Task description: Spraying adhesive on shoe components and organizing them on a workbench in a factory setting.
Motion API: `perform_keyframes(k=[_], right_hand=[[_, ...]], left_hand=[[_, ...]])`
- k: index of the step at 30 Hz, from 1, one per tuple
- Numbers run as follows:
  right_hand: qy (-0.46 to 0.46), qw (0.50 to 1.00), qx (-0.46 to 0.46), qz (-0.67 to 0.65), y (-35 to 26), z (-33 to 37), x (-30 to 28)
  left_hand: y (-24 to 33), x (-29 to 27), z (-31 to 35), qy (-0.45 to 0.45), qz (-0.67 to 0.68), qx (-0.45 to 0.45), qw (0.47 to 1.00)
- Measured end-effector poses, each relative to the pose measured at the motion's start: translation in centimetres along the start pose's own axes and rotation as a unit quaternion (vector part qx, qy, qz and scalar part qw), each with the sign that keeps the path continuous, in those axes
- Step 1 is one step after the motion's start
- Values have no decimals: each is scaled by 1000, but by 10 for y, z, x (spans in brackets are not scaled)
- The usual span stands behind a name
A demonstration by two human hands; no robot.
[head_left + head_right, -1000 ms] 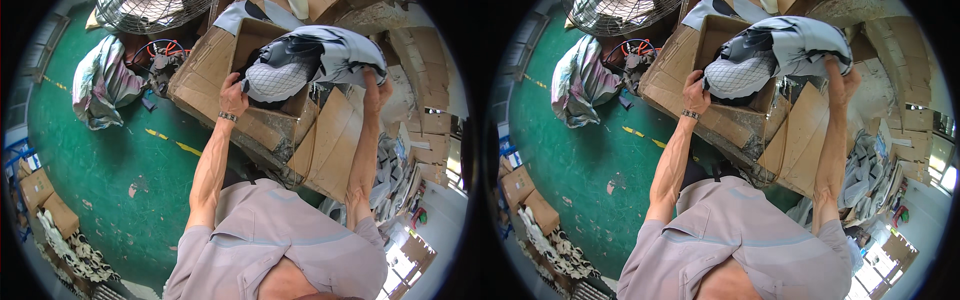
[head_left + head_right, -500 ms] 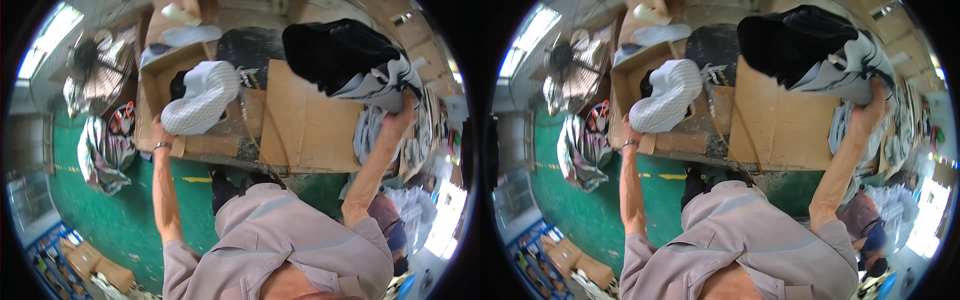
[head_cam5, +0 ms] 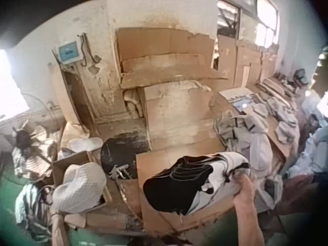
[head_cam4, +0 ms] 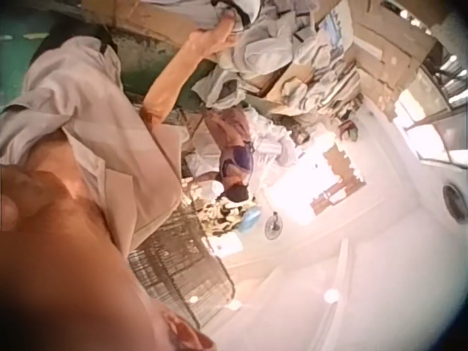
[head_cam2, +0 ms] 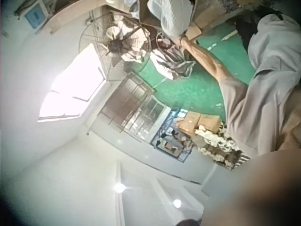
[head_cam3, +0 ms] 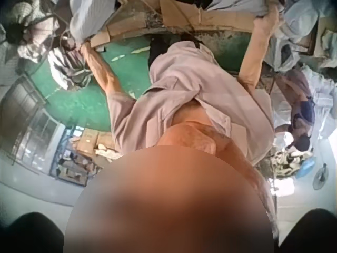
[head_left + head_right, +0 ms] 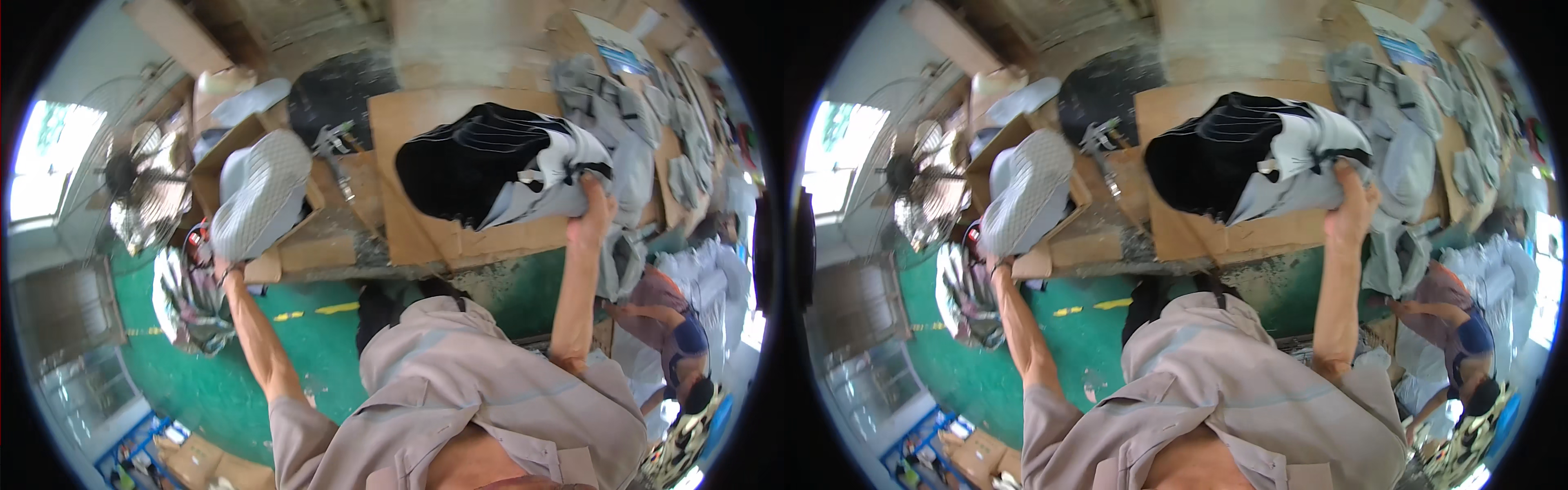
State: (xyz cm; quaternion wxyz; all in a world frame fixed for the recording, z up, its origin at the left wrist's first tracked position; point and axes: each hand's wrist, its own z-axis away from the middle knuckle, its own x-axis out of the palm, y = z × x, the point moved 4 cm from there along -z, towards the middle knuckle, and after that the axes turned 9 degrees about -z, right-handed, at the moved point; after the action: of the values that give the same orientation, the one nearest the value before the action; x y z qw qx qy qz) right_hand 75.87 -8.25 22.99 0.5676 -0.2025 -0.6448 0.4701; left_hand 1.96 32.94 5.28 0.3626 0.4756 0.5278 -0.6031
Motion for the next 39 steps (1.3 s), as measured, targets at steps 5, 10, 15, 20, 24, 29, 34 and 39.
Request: perform_keyframes(k=[5, 10, 15, 20, 24, 29, 34, 39], right_hand=[[-38, 992, -88, 85, -19, 24, -4], [-33, 990, -72, 115, -2, 55, -15], [-16, 984, -99, 145, -12, 105, 10], [21, 978, -94, 186, -3, 146, 12], [10, 988, -64, 141, 12, 154, 13], [32, 989, -61, 134, -2, 140, -8], [-33, 975, -60, 213, -5, 130, -1], [-189, 910, -74, 362, -1, 130, 5]], left_hand=[[57, -53, 5, -160, -3, -200, 967], [131, -173, 73, 193, 174, -134, 956], [252, -172, 31, 268, 59, 157, 949], [218, -92, -100, -5, 318, 2, 948], [150, -57, -123, 41, 298, 7, 954], [248, -176, -6, 372, 315, 97, 868], [386, -214, 146, -299, 842, 164, 419], [484, -203, 188, -533, 834, 7, 144]])
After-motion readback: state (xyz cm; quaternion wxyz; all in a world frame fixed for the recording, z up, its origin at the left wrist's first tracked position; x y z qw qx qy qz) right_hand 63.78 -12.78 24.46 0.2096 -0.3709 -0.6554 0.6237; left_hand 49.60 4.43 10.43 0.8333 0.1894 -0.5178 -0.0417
